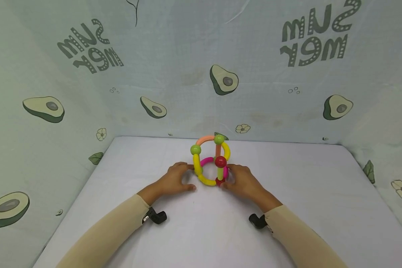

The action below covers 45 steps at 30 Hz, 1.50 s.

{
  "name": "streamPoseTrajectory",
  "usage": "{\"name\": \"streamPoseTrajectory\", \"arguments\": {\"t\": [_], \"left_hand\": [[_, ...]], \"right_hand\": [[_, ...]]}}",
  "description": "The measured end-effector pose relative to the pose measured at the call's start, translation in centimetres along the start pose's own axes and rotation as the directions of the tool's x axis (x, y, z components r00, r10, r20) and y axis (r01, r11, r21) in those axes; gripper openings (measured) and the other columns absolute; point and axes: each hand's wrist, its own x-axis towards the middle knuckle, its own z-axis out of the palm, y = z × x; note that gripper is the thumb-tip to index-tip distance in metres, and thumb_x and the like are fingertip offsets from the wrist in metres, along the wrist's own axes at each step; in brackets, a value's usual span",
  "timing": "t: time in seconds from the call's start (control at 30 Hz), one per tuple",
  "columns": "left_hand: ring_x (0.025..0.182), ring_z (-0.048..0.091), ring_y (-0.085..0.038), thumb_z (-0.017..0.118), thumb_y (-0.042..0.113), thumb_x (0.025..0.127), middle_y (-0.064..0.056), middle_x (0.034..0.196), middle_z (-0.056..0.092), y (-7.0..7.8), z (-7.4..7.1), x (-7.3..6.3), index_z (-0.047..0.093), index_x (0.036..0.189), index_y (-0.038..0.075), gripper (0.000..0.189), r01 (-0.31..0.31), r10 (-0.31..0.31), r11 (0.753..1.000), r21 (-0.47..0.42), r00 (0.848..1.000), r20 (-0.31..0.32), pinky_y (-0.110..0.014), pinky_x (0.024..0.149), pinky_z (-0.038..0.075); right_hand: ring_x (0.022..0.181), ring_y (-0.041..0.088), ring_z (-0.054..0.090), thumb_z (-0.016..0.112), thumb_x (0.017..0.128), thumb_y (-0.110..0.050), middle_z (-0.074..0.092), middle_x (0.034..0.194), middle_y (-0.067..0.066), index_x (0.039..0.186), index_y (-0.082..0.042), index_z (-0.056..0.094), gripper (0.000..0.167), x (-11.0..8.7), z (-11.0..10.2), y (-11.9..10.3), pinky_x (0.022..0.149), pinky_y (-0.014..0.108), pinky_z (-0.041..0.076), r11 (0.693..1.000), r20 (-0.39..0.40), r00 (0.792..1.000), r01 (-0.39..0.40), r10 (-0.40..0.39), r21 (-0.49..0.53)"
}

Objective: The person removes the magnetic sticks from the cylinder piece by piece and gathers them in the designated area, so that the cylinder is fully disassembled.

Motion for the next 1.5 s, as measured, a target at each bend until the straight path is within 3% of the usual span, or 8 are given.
{"name": "streamPoseTrajectory", "arguments": {"t": [0.37,1.07,1.5], "left_hand": [[0.144,0.036,-0.028,0.081,0.042,0.087,0.000,0.147,0.056,0.4,0.0,-1.3,0.052,0.149,0.012,0.074,-0.030,0.030,1.000,-0.005,1.000,0.011,-0.054,0.117,0.025],[0.143,0.037,-0.023,0.079,0.043,0.089,0.001,0.147,0.055,1.0,0.3,-2.6,0.050,0.150,0.012,0.074,-0.067,0.066,0.998,0.013,0.997,0.042,-0.051,0.118,0.024],[0.139,0.041,-0.019,0.080,0.043,0.088,0.002,0.145,0.055,1.8,0.7,-3.2,0.052,0.149,0.013,0.073,-0.099,0.097,0.995,0.031,0.994,0.054,-0.050,0.116,0.029]], "right_hand": [[0.128,0.047,0.052,0.080,0.089,-0.021,0.059,0.136,0.027,0.139,0.008,0.054,0.063,0.0,-0.6,0.4,0.103,0.061,0.045,1.000,0.002,1.000,0.022,-0.022,-0.019],[0.123,0.045,0.054,0.075,0.093,-0.014,0.066,0.123,0.019,0.121,-0.001,0.071,0.031,0.6,-1.0,0.7,0.104,0.064,0.042,1.000,-0.035,0.999,0.020,-0.020,0.005],[0.125,0.045,0.052,0.074,0.094,-0.014,0.066,0.125,0.021,0.119,-0.003,0.073,0.027,1.2,-1.0,1.1,0.106,0.065,0.040,0.999,-0.050,0.998,-0.028,0.028,0.017]]}}
